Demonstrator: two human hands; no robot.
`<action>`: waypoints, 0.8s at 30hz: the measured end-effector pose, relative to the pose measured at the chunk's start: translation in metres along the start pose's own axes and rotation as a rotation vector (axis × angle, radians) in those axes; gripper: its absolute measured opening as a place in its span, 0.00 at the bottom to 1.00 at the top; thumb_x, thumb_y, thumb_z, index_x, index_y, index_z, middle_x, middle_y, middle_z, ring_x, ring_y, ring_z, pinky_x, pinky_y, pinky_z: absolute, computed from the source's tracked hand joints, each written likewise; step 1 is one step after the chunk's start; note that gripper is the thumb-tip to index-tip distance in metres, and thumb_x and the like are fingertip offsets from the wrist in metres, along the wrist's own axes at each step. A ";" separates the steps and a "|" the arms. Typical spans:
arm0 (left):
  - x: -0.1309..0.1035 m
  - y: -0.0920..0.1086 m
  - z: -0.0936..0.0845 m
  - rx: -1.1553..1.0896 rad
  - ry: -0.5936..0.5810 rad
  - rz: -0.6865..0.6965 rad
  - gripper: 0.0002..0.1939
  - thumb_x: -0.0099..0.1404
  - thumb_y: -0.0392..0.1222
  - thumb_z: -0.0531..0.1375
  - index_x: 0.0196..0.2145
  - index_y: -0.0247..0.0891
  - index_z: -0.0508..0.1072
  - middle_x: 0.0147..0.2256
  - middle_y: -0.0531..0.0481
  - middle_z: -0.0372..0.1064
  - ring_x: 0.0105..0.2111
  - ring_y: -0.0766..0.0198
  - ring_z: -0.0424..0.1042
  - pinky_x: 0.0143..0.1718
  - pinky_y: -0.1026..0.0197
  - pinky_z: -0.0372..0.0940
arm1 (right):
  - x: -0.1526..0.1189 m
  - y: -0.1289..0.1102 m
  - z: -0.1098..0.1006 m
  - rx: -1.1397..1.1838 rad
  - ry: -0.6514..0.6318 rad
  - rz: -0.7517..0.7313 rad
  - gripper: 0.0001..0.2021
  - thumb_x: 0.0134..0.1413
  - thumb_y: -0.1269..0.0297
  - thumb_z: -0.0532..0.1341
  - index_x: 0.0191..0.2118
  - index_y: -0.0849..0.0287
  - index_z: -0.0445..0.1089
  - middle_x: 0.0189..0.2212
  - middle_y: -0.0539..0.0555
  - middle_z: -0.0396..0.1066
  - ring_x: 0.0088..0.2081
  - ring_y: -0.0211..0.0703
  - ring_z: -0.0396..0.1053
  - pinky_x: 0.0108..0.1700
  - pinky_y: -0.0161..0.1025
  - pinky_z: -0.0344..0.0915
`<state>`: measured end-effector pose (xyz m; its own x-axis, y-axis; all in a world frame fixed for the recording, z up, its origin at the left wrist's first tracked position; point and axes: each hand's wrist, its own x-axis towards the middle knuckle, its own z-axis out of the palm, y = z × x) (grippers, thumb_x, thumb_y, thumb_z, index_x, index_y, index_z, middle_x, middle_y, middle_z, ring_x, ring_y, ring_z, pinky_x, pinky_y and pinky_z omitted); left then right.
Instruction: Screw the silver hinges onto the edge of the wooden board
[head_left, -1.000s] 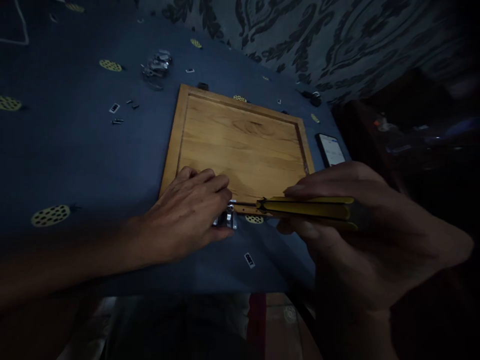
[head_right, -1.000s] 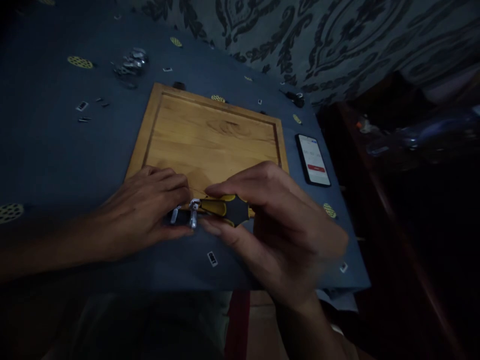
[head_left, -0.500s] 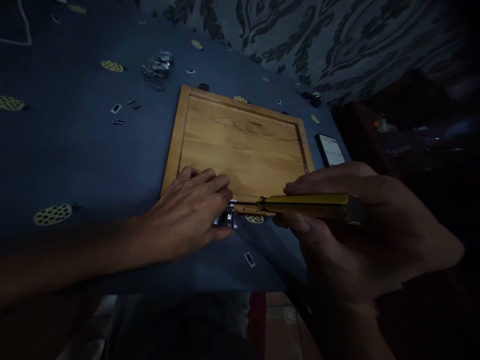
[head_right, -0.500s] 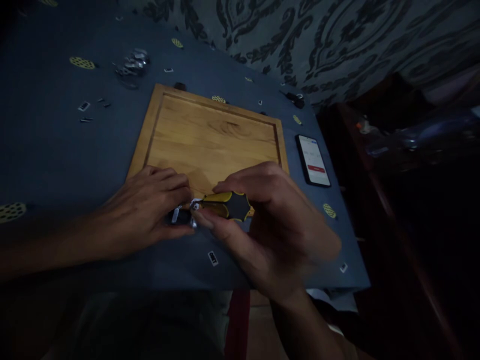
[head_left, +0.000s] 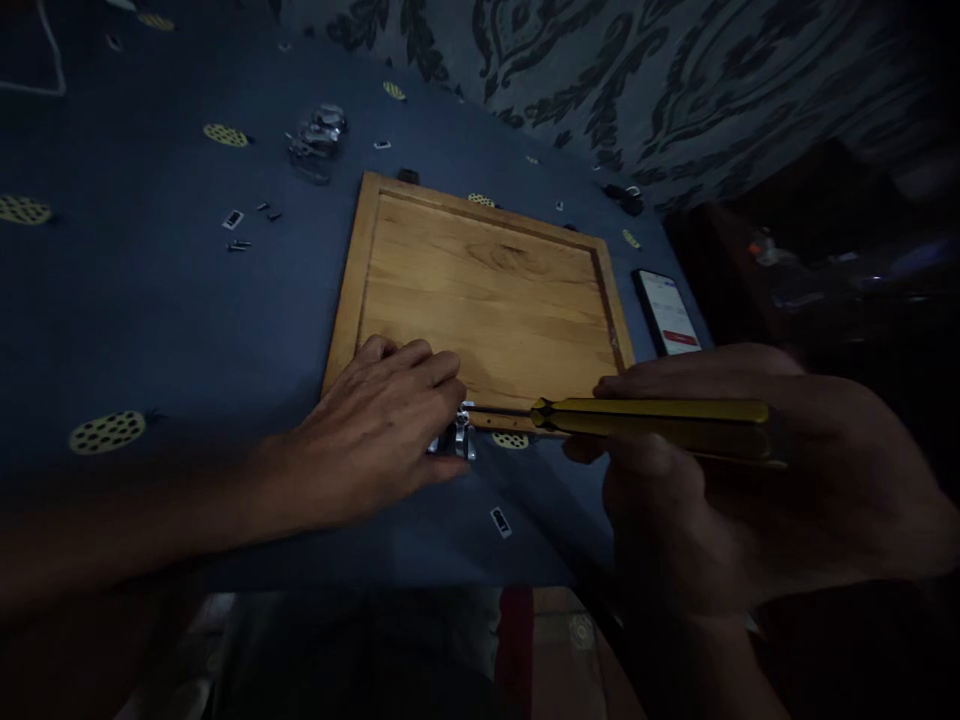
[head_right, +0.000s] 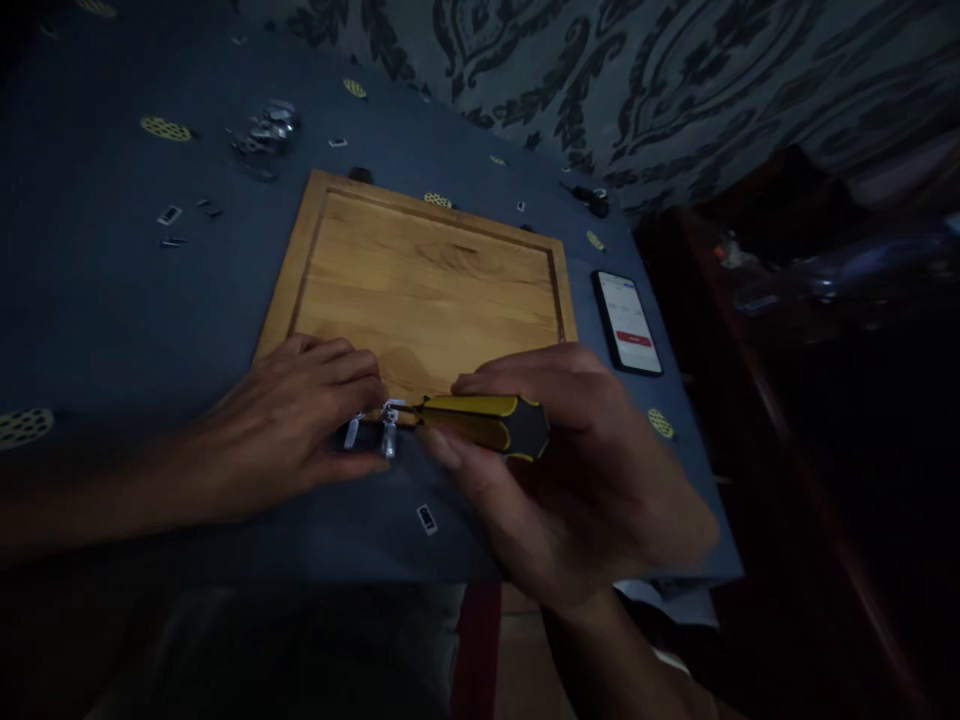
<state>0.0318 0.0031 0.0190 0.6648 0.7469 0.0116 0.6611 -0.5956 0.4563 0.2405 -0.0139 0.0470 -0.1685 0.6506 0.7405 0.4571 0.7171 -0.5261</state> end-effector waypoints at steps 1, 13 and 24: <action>0.000 0.000 0.000 -0.001 0.004 -0.001 0.15 0.67 0.49 0.67 0.45 0.35 0.76 0.44 0.46 0.71 0.49 0.51 0.69 0.53 0.48 0.57 | 0.001 0.002 0.000 0.017 -0.003 -0.059 0.18 0.50 0.81 0.69 0.45 0.57 0.77 0.32 0.49 0.78 0.30 0.40 0.73 0.27 0.40 0.72; 0.002 0.002 -0.003 0.003 -0.018 -0.019 0.15 0.67 0.50 0.67 0.44 0.35 0.76 0.42 0.46 0.70 0.46 0.51 0.68 0.51 0.48 0.56 | 0.006 -0.006 0.006 0.024 -0.028 0.069 0.10 0.54 0.69 0.73 0.42 0.55 0.77 0.34 0.51 0.80 0.34 0.45 0.79 0.35 0.45 0.79; -0.001 -0.002 0.002 -0.002 0.067 0.037 0.14 0.67 0.48 0.68 0.42 0.35 0.76 0.40 0.48 0.70 0.44 0.53 0.68 0.48 0.50 0.57 | 0.002 -0.008 -0.003 0.238 -0.114 0.226 0.14 0.60 0.68 0.69 0.51 0.51 0.79 0.44 0.53 0.82 0.40 0.47 0.81 0.32 0.43 0.79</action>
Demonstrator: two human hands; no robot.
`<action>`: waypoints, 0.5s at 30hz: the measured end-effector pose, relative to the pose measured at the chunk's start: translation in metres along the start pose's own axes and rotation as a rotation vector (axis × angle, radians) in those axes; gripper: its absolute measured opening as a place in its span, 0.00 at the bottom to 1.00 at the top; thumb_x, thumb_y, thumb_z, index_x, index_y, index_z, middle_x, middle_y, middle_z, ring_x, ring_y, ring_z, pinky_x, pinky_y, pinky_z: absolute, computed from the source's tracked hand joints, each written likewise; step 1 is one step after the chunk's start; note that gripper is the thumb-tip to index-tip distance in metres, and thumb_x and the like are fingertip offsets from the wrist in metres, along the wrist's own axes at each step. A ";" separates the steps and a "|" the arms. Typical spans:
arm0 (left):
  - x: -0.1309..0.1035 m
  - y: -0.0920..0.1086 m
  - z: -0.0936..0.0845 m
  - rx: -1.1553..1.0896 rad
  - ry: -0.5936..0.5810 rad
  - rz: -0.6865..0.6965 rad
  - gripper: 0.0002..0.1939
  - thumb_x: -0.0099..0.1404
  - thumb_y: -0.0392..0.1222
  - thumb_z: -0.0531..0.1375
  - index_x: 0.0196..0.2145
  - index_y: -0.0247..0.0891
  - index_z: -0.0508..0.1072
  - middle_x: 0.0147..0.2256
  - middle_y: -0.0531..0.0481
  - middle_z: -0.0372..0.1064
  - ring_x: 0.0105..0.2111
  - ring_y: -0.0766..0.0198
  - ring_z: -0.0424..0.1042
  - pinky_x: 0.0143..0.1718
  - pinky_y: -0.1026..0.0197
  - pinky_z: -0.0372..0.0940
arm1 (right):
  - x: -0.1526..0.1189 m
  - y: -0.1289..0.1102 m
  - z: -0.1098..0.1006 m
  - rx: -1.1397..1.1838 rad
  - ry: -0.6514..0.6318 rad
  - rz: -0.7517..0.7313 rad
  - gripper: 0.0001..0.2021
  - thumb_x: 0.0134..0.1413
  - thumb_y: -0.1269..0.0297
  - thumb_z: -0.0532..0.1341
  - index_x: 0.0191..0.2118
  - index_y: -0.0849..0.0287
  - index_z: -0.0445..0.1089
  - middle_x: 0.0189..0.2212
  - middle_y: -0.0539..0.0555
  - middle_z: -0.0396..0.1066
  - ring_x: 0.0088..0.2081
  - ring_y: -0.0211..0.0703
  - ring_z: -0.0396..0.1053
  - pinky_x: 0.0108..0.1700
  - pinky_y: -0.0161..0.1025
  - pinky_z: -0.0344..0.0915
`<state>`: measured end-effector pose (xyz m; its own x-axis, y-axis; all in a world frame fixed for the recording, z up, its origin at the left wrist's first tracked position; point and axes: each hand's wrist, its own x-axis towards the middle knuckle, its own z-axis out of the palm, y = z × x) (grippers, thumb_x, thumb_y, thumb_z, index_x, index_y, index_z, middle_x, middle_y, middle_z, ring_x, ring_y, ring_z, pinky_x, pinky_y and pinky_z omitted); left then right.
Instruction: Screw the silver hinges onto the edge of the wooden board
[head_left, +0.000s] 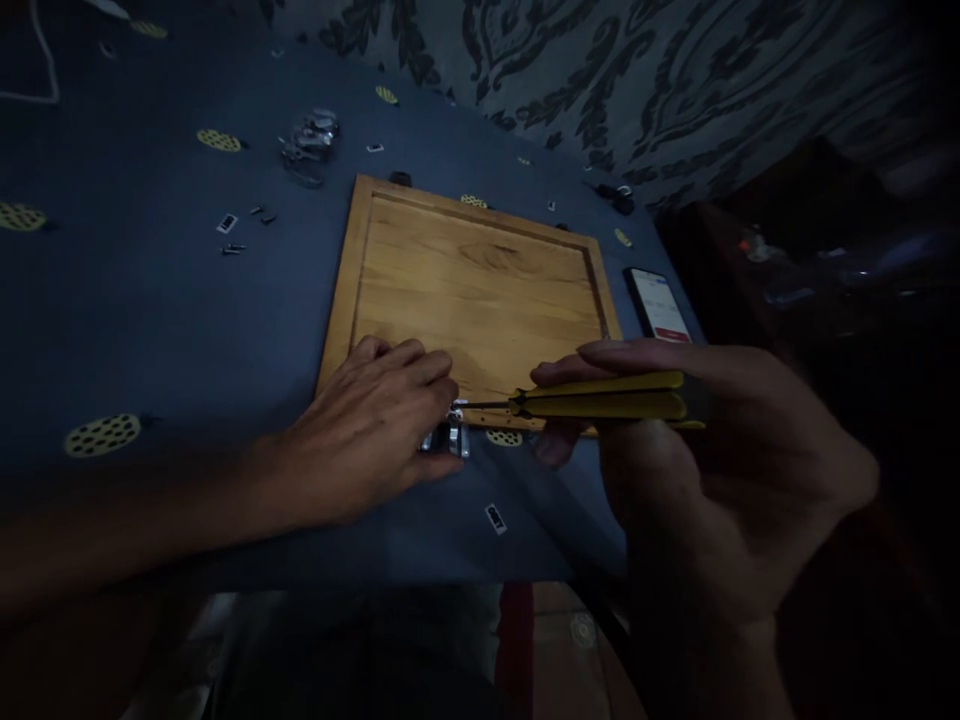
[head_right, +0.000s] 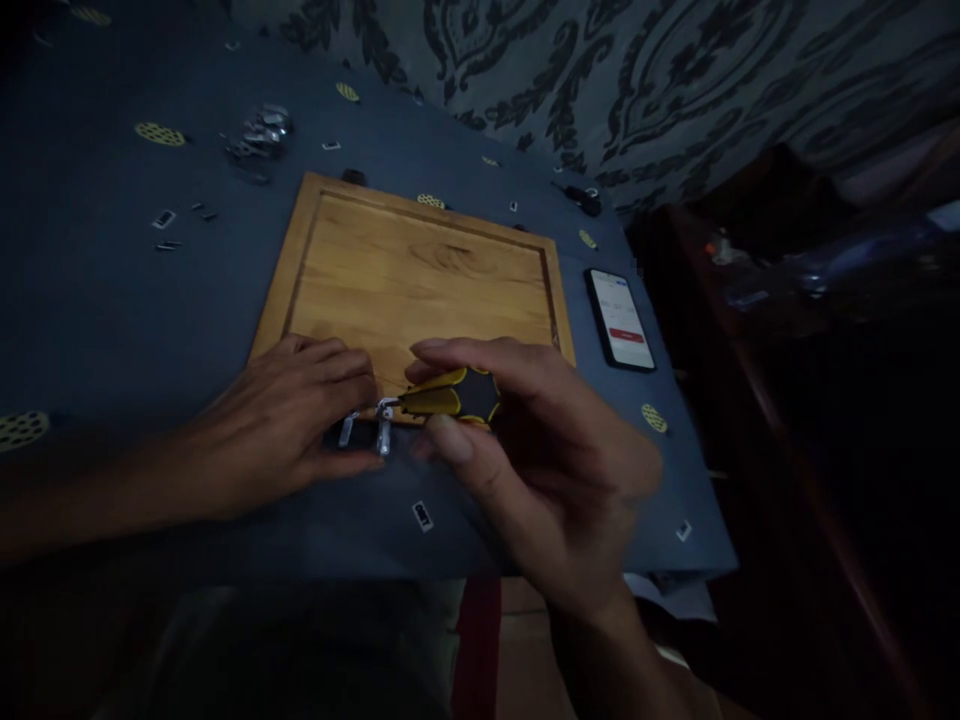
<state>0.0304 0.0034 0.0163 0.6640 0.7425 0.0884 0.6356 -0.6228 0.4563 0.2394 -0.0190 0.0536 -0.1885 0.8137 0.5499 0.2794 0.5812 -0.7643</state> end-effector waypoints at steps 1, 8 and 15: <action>0.000 0.000 0.000 0.001 0.001 0.002 0.14 0.67 0.48 0.68 0.42 0.35 0.76 0.40 0.48 0.70 0.44 0.52 0.68 0.48 0.50 0.57 | 0.000 0.000 0.000 -0.013 -0.004 -0.012 0.14 0.60 0.69 0.69 0.51 0.51 0.79 0.43 0.53 0.82 0.41 0.48 0.81 0.33 0.44 0.79; 0.001 0.002 -0.001 0.015 -0.033 -0.023 0.14 0.66 0.49 0.68 0.42 0.35 0.76 0.41 0.48 0.71 0.45 0.52 0.69 0.50 0.49 0.57 | 0.005 0.001 0.010 0.081 0.103 -0.070 0.15 0.50 0.79 0.72 0.42 0.56 0.79 0.38 0.50 0.82 0.41 0.46 0.80 0.44 0.46 0.82; 0.002 0.002 -0.003 0.035 -0.042 -0.020 0.13 0.67 0.49 0.67 0.42 0.37 0.75 0.42 0.48 0.71 0.46 0.53 0.69 0.49 0.50 0.58 | 0.001 -0.003 0.010 0.047 0.073 0.000 0.15 0.55 0.72 0.71 0.48 0.50 0.78 0.40 0.50 0.81 0.31 0.42 0.78 0.29 0.40 0.78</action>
<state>0.0319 0.0041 0.0196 0.6666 0.7442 0.0425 0.6615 -0.6168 0.4266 0.2284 -0.0203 0.0532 -0.1189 0.8121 0.5713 0.2344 0.5820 -0.7786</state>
